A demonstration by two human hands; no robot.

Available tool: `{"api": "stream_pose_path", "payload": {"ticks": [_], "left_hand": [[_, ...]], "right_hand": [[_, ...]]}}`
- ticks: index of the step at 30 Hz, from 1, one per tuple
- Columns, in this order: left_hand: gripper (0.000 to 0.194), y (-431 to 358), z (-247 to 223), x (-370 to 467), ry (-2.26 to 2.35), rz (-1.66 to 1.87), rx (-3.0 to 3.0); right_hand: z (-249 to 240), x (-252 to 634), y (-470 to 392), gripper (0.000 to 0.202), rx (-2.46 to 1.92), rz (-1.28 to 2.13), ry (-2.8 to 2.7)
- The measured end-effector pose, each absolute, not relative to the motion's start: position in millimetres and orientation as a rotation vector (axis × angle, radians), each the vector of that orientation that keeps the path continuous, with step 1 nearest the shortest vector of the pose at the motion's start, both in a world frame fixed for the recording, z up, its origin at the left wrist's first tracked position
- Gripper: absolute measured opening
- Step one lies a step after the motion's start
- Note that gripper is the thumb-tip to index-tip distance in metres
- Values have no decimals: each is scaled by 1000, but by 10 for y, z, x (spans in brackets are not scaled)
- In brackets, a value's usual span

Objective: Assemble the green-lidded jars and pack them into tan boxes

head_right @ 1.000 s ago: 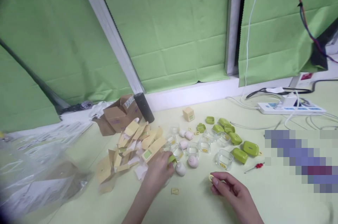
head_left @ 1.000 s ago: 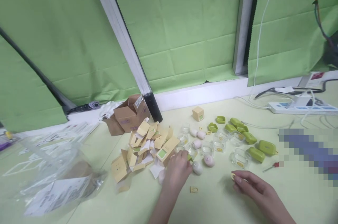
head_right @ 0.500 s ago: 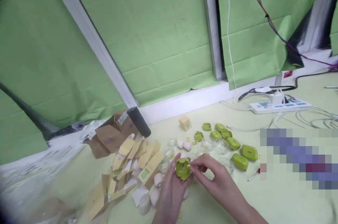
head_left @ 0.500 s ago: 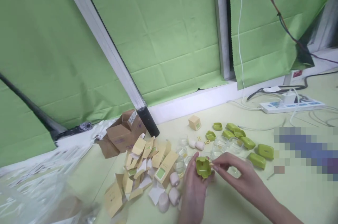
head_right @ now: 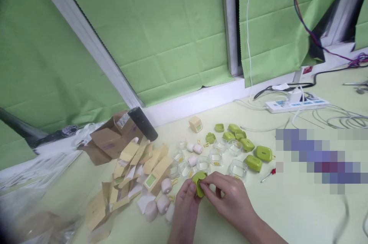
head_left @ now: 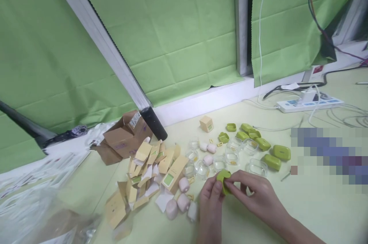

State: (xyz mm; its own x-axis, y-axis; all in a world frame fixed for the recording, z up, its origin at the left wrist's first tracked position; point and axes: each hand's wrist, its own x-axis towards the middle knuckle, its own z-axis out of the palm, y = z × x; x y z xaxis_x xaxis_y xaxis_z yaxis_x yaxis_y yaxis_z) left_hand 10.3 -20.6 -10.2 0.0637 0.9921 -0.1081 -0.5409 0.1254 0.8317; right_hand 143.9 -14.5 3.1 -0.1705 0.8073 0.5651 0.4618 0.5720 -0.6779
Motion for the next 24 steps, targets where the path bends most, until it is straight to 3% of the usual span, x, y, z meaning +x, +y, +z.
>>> {"api": "stream_pose_path", "payload": {"ticks": [13, 20, 22, 24], "left_hand": [[31, -218, -187, 91, 796, 1325, 700], [24, -132, -143, -20, 893, 1189, 902], [24, -118, -154, -42, 907, 1205, 935], [21, -123, -161, -54, 913, 1200, 949]], "right_hand": [[-44, 1435, -155, 19, -1062, 424, -1828], [65, 1567, -110, 16, -1101, 956, -1729], [72, 1590, -128, 13, -1017, 969, -1689], [81, 1602, -147, 42, -952, 874, -1727]]}}
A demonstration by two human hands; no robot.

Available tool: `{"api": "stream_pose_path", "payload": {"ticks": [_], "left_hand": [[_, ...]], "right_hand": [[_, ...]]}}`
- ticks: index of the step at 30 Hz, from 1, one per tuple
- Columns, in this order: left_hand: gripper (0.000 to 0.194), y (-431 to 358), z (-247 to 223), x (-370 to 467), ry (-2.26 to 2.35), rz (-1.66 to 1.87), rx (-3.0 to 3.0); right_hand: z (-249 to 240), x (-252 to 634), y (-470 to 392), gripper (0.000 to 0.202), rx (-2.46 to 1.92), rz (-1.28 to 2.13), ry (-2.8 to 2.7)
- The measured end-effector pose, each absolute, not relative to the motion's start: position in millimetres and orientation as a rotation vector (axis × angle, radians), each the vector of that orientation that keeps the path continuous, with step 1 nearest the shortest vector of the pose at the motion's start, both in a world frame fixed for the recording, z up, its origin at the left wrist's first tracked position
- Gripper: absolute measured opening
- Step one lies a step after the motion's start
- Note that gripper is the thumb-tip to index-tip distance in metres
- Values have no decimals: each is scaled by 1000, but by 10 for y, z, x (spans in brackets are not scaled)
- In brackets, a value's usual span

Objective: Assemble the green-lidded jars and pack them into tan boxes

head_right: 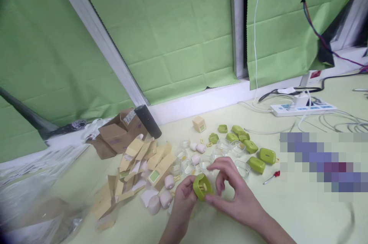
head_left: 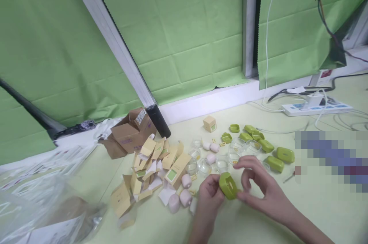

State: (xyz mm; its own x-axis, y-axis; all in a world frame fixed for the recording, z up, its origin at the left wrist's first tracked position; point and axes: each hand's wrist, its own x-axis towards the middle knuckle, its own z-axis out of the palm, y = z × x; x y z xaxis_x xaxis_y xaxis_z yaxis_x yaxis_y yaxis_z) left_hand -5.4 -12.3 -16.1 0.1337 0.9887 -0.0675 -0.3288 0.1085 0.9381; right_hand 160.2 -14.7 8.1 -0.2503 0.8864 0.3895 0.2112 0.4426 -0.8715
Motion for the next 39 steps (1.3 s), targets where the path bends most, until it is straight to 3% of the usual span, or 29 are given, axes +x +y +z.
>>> {"api": "stream_pose_path", "payload": {"ticks": [2, 3, 7, 15, 17, 19, 21, 24, 28, 35, 39], "left_hand": [[16, -143, -162, -60, 911, 1148, 969], [14, -154, -160, -60, 914, 1116, 983], [6, -186, -138, -57, 934, 1059, 1020], [31, -220, 83, -101, 789, 1072, 800], [47, -275, 160, -143, 712, 1072, 749], [50, -365, 200, -214, 724, 1153, 727], [49, -492, 188, -309, 783, 1297, 669], [53, -726, 77, -438, 827, 1450, 501], [53, -978, -123, -417, 837, 1430, 288], [46, -933, -160, -65, 783, 1501, 210], [60, -834, -160, 75, 900, 1439, 343]], "right_hand": [[109, 1605, -157, 69, -889, 820, -1875], [130, 1606, -159, 70, -858, 830, -1955], [202, 1611, -174, 43, -794, 837, -2027], [206, 1512, -160, 40, -840, 649, -1973], [239, 1479, -123, 51, -848, 638, -2013], [248, 1471, -85, 61, -855, 661, -2037], [198, 1483, -47, 52, -907, 658, -2053], [-1, 1490, 12, 27, -1077, 396, -2236], [-313, 1405, 62, 30, -1296, 172, -2272], [-273, 1419, 17, 17, -1296, 318, -2159], [-33, 1582, -145, 27, -1098, 801, -1889]]}}
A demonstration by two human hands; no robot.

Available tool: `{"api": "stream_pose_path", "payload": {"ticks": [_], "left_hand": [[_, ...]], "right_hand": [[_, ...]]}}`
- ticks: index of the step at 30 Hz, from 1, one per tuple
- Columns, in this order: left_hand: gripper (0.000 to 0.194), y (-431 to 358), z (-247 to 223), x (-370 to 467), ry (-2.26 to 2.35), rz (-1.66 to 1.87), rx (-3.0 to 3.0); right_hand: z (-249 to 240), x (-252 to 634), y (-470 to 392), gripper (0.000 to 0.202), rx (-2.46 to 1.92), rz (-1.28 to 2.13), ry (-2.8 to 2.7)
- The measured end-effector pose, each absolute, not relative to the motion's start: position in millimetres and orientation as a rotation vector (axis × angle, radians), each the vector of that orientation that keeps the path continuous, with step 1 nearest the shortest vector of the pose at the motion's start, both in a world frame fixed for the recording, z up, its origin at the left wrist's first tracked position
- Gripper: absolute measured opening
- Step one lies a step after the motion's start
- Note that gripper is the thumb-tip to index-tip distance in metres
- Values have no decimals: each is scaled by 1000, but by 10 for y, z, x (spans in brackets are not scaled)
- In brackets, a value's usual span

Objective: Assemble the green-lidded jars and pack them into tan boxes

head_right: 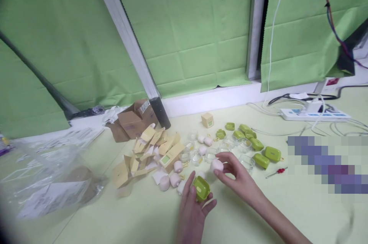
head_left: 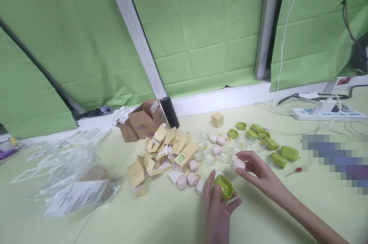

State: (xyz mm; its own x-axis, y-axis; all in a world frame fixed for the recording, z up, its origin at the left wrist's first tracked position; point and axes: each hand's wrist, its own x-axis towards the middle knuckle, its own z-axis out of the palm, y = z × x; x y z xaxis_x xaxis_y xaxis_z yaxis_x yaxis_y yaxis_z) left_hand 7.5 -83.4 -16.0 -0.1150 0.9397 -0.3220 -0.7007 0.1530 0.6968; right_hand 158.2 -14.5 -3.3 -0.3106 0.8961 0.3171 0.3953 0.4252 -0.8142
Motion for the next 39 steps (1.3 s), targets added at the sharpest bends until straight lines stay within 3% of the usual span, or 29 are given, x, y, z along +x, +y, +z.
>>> {"api": "stream_pose_path", "payload": {"ticks": [4, 12, 21, 28, 33, 39], "left_hand": [[51, -809, -244, 196, 875, 1449, 466], [42, -869, -340, 281, 931, 1451, 478], [46, -896, -324, 277, 902, 1434, 539], [20, -932, -337, 315, 615, 1355, 369], [30, -928, -328, 332, 642, 1273, 336], [25, -921, -359, 318, 543, 1223, 251]], "right_hand": [[65, 1605, -412, 29, -1023, 1041, -1762], [-170, 1549, -616, 31, -1015, 844, -1898], [-362, 1538, -644, 31, -1019, 679, -1771], [-359, 1479, -714, 42, -913, 488, -1974], [-402, 1447, -727, 48, -893, 474, -2037], [-423, 1506, -717, 45, -820, 470, -2065]]}}
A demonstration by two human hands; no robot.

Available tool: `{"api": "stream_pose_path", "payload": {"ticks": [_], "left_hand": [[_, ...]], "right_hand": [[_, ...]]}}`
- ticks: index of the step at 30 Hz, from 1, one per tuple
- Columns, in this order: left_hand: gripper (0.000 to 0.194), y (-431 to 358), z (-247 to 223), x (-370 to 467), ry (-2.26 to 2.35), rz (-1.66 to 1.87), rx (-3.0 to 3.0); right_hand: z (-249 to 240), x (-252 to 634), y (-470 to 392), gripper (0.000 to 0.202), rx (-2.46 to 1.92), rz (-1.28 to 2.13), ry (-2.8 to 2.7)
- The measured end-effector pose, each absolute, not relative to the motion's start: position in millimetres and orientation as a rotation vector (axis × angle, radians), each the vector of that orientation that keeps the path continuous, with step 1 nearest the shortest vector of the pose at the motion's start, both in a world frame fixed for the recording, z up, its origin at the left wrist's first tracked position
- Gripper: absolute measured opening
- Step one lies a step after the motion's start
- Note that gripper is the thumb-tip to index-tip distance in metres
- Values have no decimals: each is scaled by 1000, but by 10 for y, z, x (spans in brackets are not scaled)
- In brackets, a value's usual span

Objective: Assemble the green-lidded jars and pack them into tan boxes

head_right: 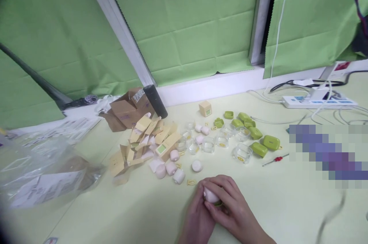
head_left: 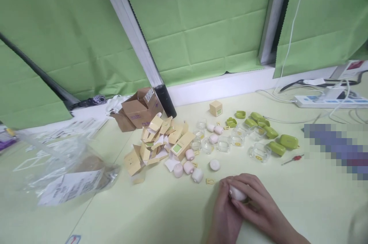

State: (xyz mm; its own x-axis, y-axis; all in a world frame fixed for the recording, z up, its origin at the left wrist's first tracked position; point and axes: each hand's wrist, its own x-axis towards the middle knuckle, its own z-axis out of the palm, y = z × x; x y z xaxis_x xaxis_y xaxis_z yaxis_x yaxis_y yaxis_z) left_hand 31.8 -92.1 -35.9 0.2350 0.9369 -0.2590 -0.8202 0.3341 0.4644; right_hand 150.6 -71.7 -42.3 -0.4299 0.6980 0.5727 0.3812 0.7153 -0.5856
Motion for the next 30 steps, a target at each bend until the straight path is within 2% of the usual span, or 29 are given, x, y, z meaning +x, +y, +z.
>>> {"api": "stream_pose_path", "payload": {"ticks": [6, 12, 17, 21, 26, 30], "left_hand": [[12, -974, -375, 317, 560, 1259, 343], [16, -1004, -315, 315, 726, 1291, 421], [11, -1009, -352, 303, 671, 1290, 407], [22, -1032, -356, 282, 577, 1299, 414], [17, -1046, -335, 278, 566, 1280, 402], [22, -1033, -330, 287, 634, 1294, 422]], "right_hand": [[-398, 1452, -742, 40, -775, 419, -1970], [-384, 1436, -778, 47, -751, 439, -2017], [-289, 1477, -783, 51, -789, 550, -2033], [-188, 1569, -747, 49, -780, 676, -2142], [-165, 1624, -749, 43, -744, 824, -2101], [-203, 1590, -775, 36, -707, 884, -2039]]}}
